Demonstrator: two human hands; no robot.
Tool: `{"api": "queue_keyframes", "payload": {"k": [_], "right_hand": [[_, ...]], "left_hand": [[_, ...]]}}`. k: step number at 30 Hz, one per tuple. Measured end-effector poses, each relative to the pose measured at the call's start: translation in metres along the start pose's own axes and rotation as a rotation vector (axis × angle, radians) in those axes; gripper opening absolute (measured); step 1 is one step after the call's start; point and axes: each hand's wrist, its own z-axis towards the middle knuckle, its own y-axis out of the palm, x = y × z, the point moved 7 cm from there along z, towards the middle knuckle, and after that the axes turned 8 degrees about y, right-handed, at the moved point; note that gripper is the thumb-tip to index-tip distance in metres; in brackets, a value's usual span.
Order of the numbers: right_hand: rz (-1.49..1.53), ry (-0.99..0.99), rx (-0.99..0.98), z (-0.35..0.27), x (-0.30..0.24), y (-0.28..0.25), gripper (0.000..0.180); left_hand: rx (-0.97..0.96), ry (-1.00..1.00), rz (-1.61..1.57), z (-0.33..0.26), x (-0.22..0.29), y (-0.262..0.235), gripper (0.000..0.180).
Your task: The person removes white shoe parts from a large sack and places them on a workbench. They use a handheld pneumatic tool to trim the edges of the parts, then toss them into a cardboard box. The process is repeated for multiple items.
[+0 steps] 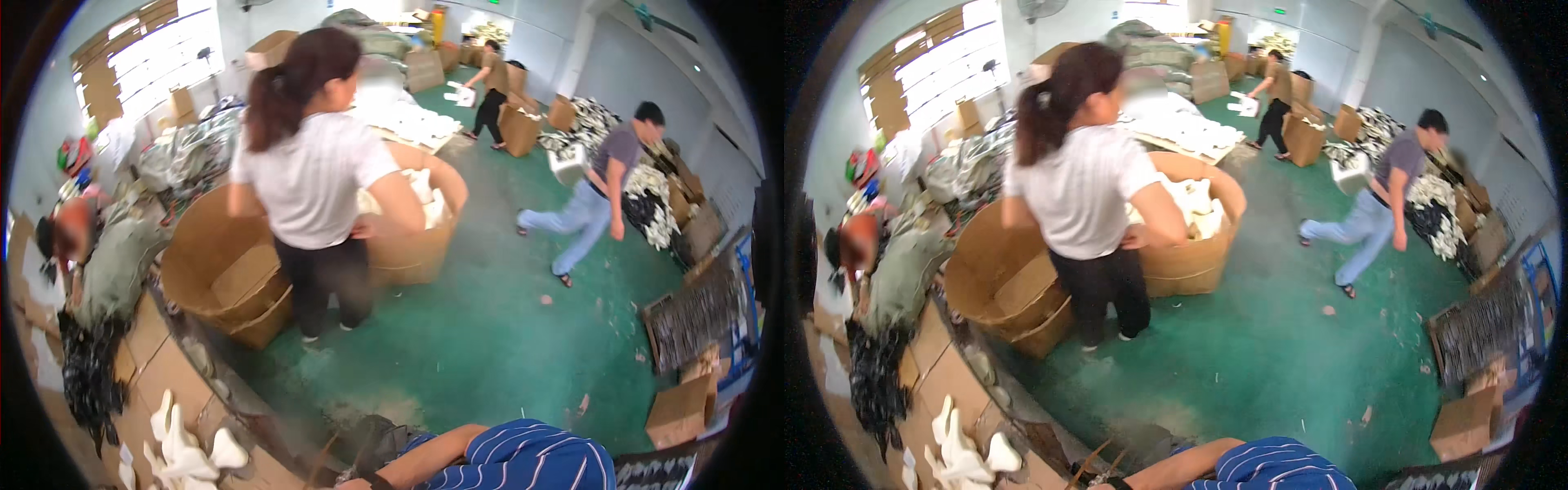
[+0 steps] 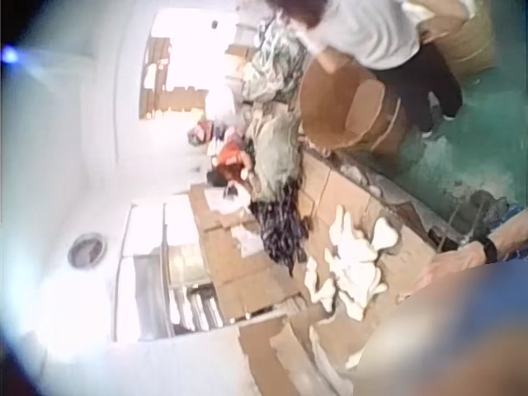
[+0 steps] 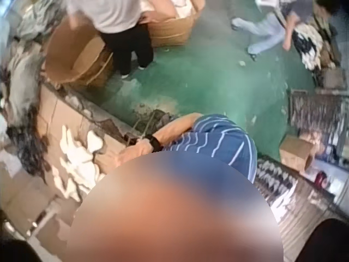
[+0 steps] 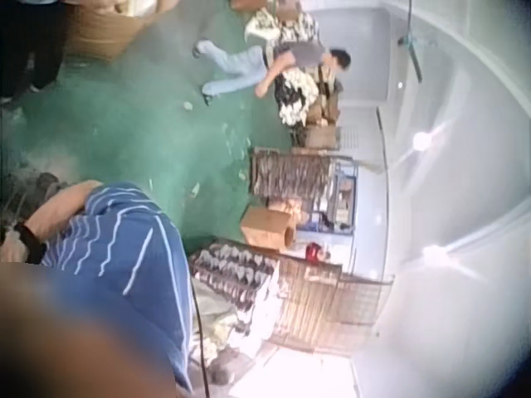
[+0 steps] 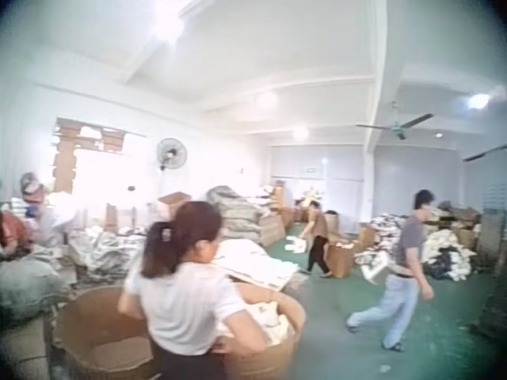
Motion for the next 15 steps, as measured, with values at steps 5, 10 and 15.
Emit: {"api": "queue_keyframes", "payload": {"k": [5,10,15], "right_hand": [[0.215,-0.008,-0.112,0.006,-0.016,0.012,0.062],[0.177,0.044,-0.287,0.025,-0.038,0.059,0.079],[0.049,0.066,-0.407,0.033,-0.077,0.092,0.082]], "left_hand": [[0.28,-0.258,0.056,-0.101,-0.121,-0.082,0.061],[0.471,-0.53,0.1,-0.273,-0.244,-0.092,0.062],[0.452,-0.622,0.089,-0.356,-0.289,-0.044,0.064]]}}
